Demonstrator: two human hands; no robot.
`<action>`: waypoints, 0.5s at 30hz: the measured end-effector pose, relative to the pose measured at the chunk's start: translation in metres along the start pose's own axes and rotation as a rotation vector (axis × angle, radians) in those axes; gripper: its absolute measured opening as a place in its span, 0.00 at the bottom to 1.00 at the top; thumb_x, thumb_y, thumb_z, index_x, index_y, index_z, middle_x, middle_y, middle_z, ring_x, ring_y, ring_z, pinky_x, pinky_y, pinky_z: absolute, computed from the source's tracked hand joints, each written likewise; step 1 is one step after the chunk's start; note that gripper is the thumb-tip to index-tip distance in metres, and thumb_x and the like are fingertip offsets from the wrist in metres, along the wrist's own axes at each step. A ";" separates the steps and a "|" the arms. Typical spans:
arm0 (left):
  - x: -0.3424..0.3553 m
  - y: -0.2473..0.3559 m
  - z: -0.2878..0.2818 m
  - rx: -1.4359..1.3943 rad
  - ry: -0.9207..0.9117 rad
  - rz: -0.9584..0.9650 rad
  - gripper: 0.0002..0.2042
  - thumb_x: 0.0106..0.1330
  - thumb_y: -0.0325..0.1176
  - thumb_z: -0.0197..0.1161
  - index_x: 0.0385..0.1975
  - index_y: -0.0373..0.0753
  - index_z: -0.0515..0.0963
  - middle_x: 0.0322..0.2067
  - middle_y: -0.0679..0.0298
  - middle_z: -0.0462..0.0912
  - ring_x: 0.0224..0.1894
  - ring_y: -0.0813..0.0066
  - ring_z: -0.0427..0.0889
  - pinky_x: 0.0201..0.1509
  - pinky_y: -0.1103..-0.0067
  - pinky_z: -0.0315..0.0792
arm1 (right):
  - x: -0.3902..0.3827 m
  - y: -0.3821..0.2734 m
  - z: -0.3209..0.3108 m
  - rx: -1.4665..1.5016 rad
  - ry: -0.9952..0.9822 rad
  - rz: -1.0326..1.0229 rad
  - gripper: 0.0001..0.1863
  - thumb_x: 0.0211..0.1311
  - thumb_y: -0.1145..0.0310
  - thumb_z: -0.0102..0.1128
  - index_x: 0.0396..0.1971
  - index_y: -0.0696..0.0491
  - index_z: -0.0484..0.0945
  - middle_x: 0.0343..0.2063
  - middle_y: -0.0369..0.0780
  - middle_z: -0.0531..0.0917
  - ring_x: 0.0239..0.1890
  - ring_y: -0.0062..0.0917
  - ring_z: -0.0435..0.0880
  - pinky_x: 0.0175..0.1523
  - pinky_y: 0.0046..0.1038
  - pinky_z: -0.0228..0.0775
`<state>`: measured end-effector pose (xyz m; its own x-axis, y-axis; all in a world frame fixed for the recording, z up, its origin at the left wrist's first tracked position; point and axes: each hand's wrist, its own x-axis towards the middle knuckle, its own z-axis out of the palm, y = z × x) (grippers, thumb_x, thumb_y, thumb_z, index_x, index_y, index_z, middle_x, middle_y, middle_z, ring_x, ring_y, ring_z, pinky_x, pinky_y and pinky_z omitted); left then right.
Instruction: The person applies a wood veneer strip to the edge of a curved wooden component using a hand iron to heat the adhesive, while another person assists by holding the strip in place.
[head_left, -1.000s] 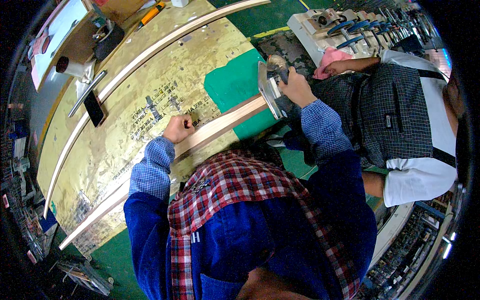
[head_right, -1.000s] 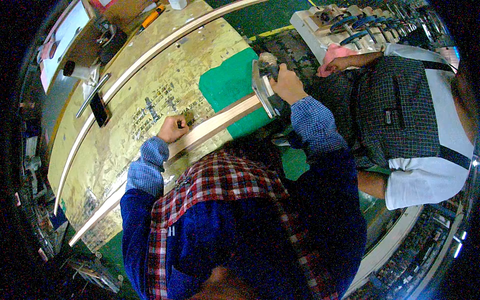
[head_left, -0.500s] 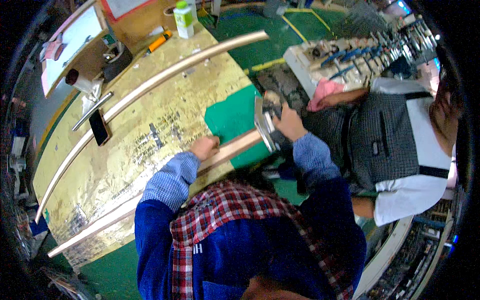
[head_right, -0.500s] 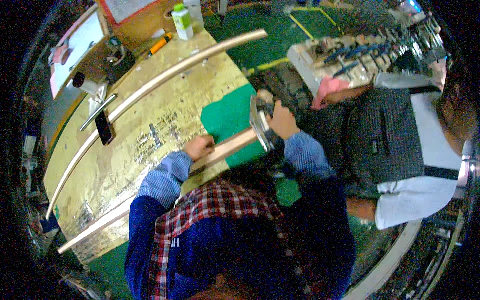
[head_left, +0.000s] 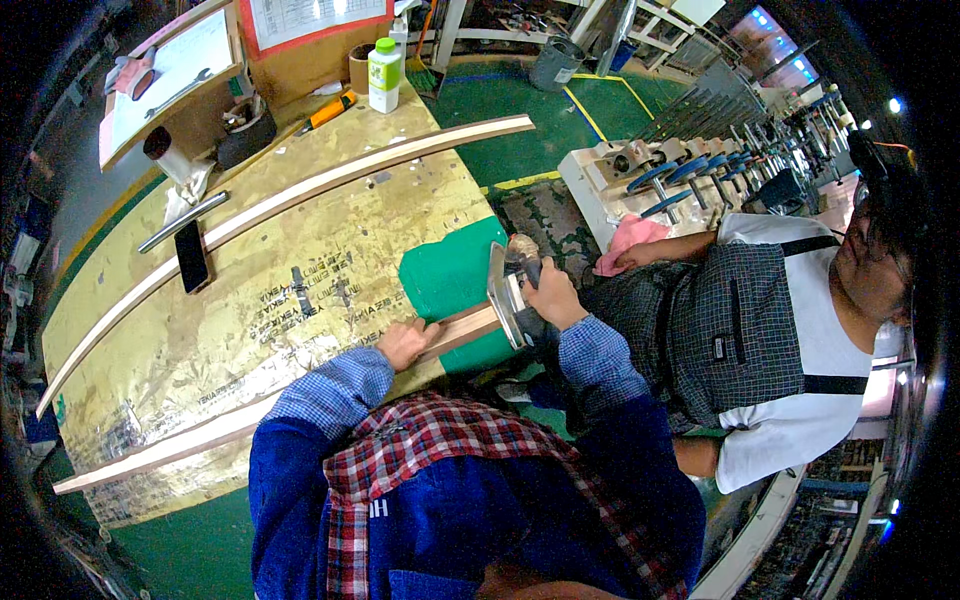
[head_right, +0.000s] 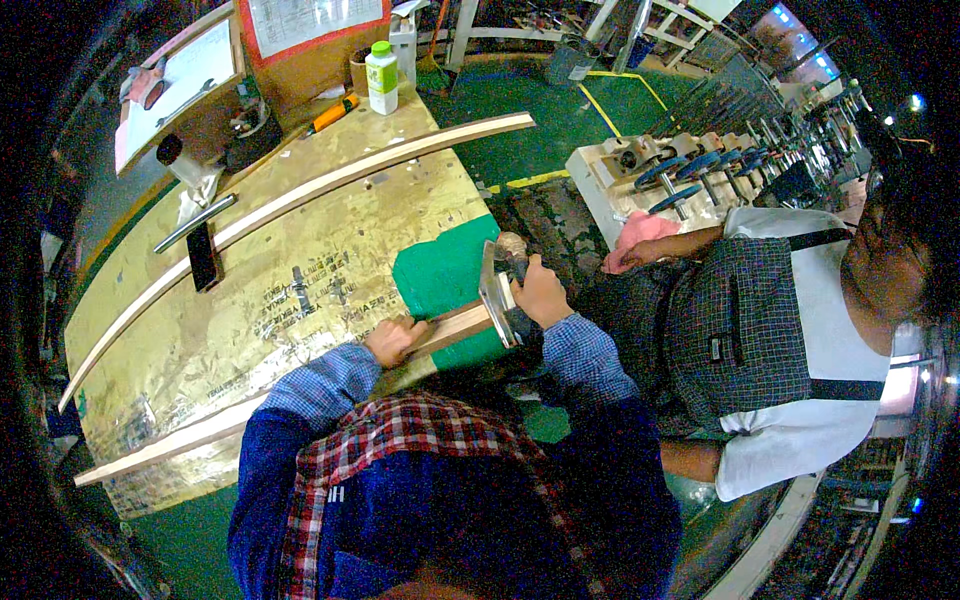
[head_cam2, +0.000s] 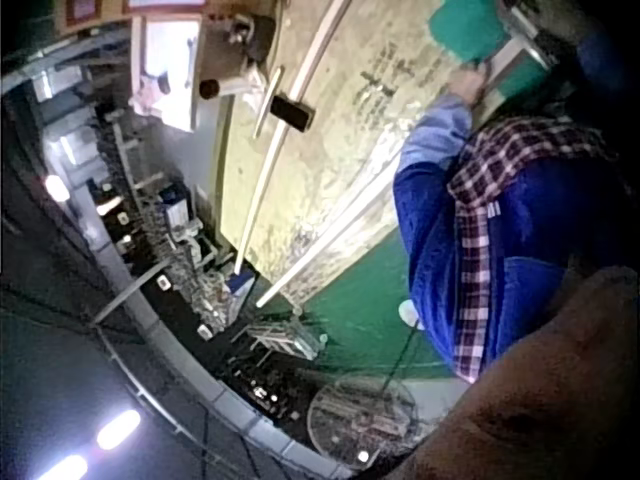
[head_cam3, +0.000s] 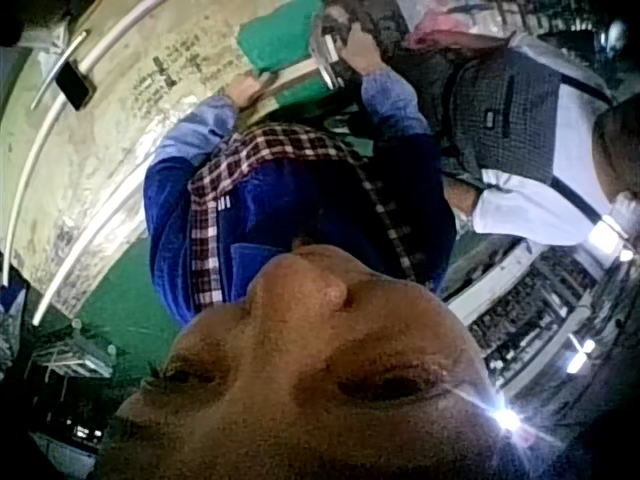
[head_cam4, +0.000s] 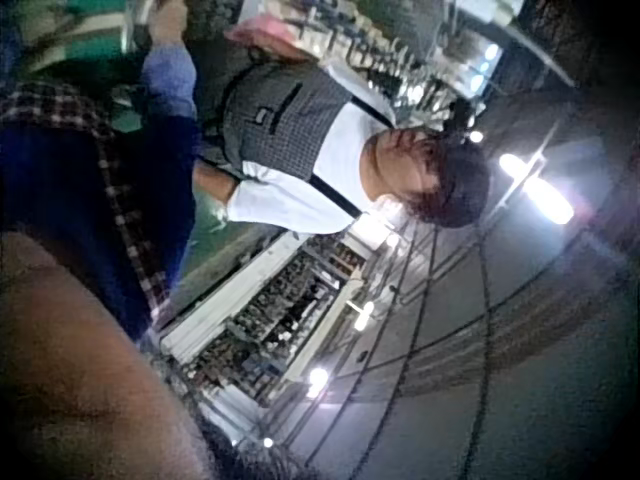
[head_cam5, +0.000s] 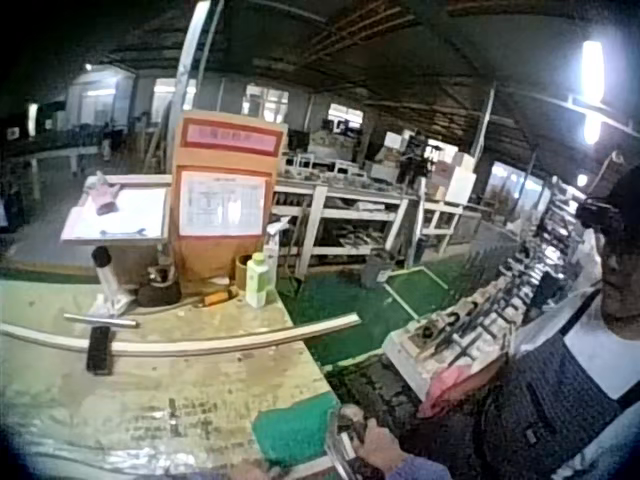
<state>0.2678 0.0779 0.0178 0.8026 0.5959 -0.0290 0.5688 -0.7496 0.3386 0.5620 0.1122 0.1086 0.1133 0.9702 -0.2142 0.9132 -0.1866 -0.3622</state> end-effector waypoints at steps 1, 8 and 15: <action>0.000 -0.001 0.001 0.005 0.015 0.001 0.17 0.57 0.29 0.50 0.47 0.40 0.64 0.29 0.51 0.72 0.32 0.56 0.77 0.28 0.66 0.74 | 0.000 0.002 0.002 -0.002 0.012 -0.017 0.23 0.50 0.62 0.57 0.39 0.63 0.64 0.27 0.57 0.78 0.32 0.52 0.78 0.37 0.45 0.71; -0.005 -0.006 0.017 -0.036 0.130 0.013 0.09 0.54 0.29 0.52 0.35 0.37 0.66 0.26 0.53 0.71 0.28 0.55 0.75 0.27 0.65 0.71 | -0.004 -0.009 0.015 -0.040 0.048 -0.101 0.23 0.50 0.61 0.58 0.38 0.62 0.63 0.24 0.58 0.77 0.29 0.53 0.78 0.35 0.45 0.73; -0.005 -0.006 0.008 0.045 0.155 0.086 0.11 0.54 0.29 0.52 0.38 0.38 0.67 0.27 0.56 0.71 0.32 0.60 0.77 0.28 0.69 0.73 | -0.014 -0.038 0.008 -0.027 -0.106 -0.048 0.26 0.52 0.62 0.59 0.44 0.63 0.62 0.27 0.55 0.79 0.31 0.48 0.80 0.36 0.44 0.73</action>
<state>0.2614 0.0770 0.0088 0.8132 0.5636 0.1448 0.5095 -0.8099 0.2908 0.5224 0.1044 0.1180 0.0283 0.9560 -0.2921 0.9268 -0.1346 -0.3505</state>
